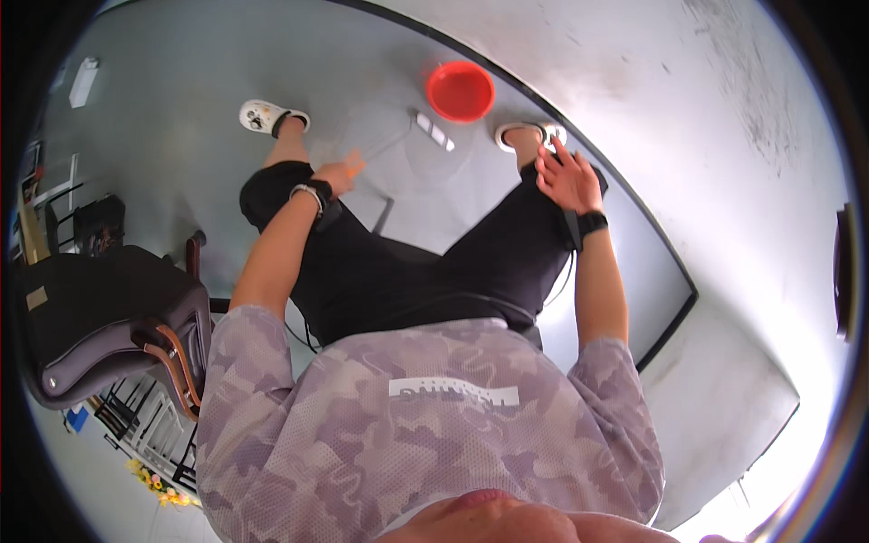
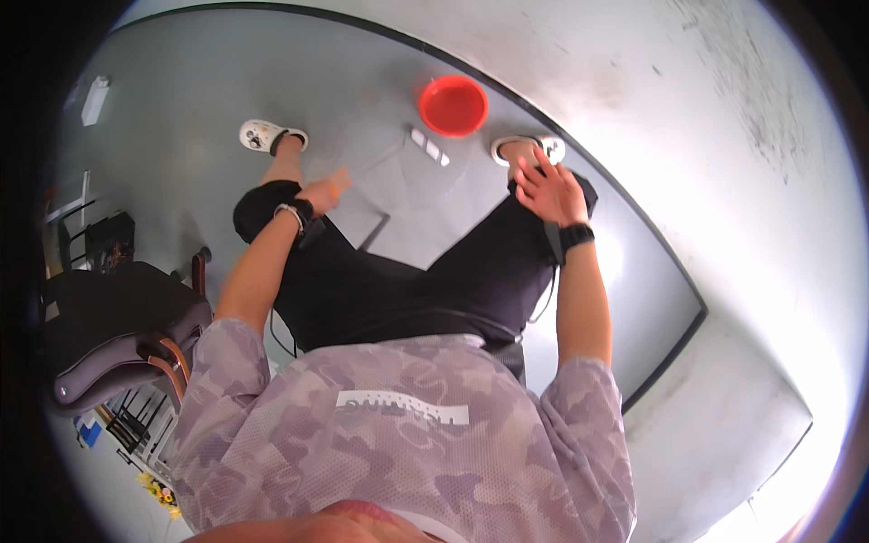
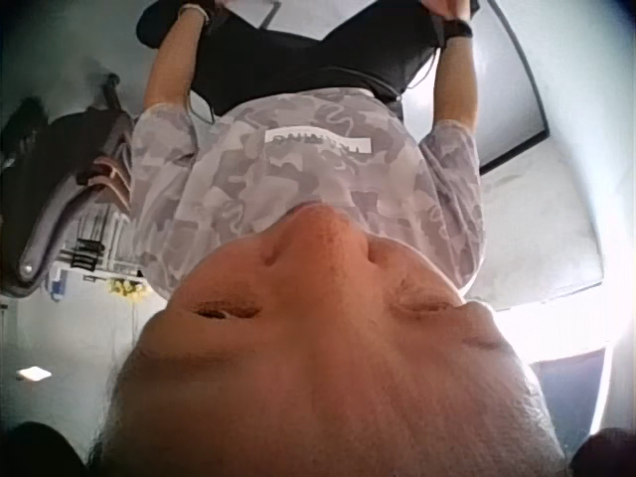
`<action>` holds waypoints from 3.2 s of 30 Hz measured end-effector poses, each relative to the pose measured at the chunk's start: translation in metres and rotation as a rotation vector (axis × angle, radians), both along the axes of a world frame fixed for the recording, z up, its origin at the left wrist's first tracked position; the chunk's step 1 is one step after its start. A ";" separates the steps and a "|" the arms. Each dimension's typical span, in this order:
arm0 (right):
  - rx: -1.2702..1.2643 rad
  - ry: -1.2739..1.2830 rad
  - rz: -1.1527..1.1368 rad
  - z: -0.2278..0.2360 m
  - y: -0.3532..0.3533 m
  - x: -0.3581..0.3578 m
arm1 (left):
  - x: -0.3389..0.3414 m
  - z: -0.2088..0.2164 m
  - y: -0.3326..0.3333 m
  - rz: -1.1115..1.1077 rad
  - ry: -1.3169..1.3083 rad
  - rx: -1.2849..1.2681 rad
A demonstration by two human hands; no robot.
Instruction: The person is using a paint roller and a bucket to apply paint to a white wall while sitting on a chair.
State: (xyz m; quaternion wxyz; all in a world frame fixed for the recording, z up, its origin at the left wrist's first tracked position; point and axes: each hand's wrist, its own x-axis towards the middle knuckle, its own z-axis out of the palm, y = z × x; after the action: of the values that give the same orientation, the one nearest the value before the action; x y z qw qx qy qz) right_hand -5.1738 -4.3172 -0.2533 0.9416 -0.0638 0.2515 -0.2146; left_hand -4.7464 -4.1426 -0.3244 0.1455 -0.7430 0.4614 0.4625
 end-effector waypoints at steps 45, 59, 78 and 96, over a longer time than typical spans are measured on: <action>0.111 0.061 0.116 0.013 -0.015 0.024 | 0.052 0.144 -0.099 0.509 0.491 -0.432; 0.146 0.064 0.096 0.014 -0.015 0.021 | 0.093 0.175 -0.064 0.679 0.473 -0.506; 0.200 0.078 0.126 0.011 -0.025 0.040 | 0.132 0.079 -0.109 0.644 0.292 -0.613; -0.518 0.665 1.696 -0.041 0.132 0.220 | 0.164 0.055 -0.140 0.585 -0.016 -0.653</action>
State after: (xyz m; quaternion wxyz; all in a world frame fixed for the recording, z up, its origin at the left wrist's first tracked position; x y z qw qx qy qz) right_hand -4.9533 -4.1850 -0.2945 0.6202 -0.4901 0.3212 0.5215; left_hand -4.5824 -4.2827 -0.2698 -0.2306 -0.8529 0.3523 0.3085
